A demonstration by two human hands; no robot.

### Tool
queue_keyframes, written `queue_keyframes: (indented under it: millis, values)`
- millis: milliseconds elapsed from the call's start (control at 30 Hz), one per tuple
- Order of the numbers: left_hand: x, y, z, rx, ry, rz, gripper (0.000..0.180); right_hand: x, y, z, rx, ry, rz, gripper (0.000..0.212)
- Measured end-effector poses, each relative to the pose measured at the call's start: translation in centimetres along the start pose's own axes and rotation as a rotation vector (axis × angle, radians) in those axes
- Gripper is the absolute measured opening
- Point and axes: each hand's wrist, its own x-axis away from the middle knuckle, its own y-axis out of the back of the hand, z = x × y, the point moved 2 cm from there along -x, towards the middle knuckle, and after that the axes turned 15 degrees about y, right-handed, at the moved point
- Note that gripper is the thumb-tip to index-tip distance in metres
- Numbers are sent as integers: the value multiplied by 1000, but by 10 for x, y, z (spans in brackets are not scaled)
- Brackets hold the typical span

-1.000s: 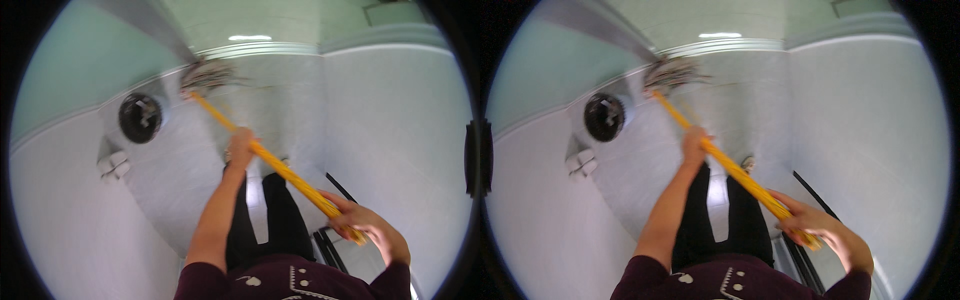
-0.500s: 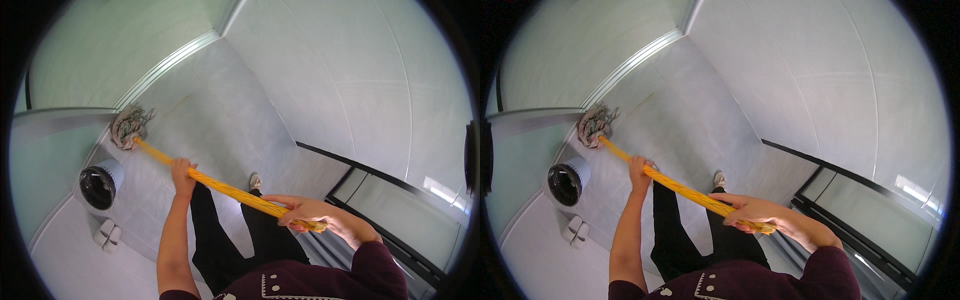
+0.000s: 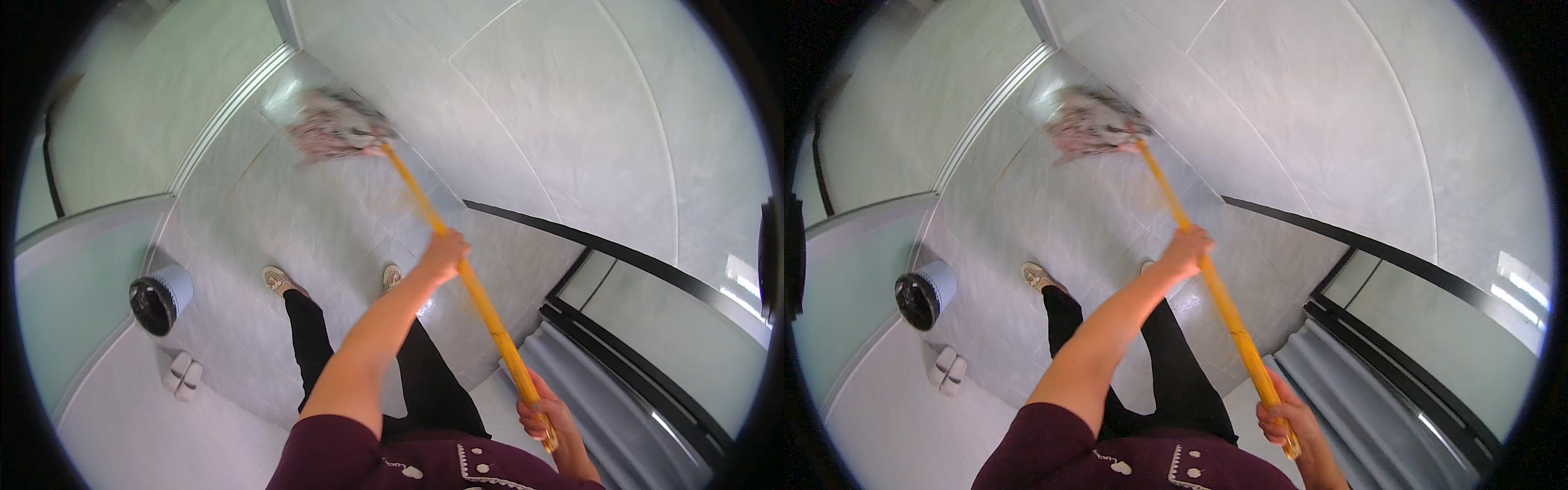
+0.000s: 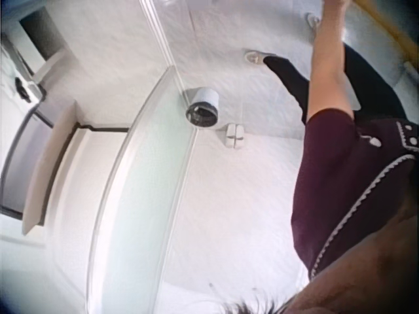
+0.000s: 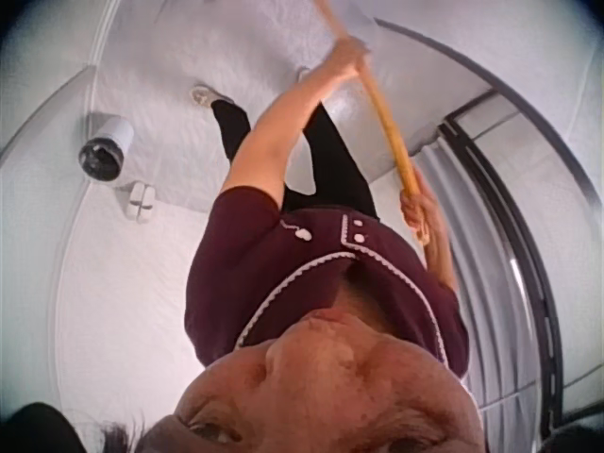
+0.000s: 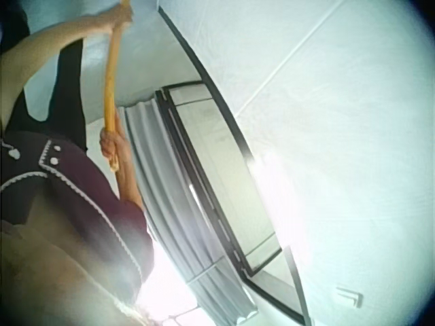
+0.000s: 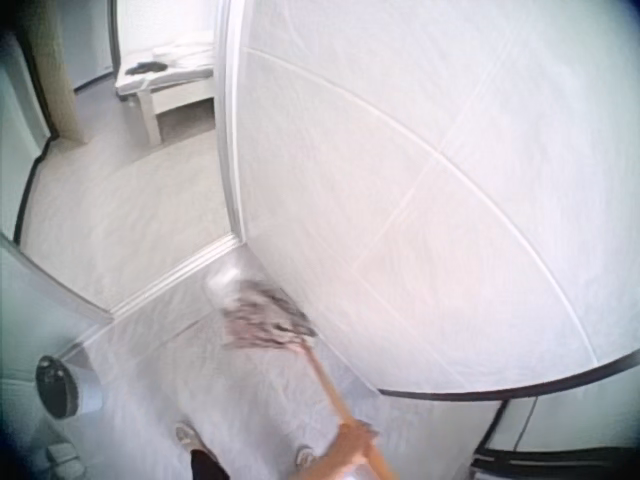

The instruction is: The person mops a tiled bathroom floor using a string mop and a red bucket. They repeatedly dip the mop into the bucket, wring it by hand, and mop around the toilet, sink, and shower area. The person also moves a pair of slippers aside to clean underneath them.

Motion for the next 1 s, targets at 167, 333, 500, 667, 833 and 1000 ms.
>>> queue_keyframes:
  millis: [167, 333, 500, 667, 833, 1000]
  values:
    - [32, -102, -104, 86, -79, 134, 7, 81, 73, 11, 9, -62, -151, 90]
    - [98, -150, -145, 17, -115, 365, 17, 115, 75, 0, 286, -144, -166, 85]
    - [125, -88, -107, 6, 0, 185, 22, 96, 20, -6, 601, -189, -92, 81]
    - [142, 12, -27, 24, 234, -129, 24, 66, -62, 7, 915, -221, 43, 77]
    - [202, 104, 74, 172, 502, -584, 22, 6, -175, -1, 1287, -327, 216, 98]
    - [332, 164, 163, 349, 761, -918, 24, -28, -333, -82, 1738, -516, 533, 92]
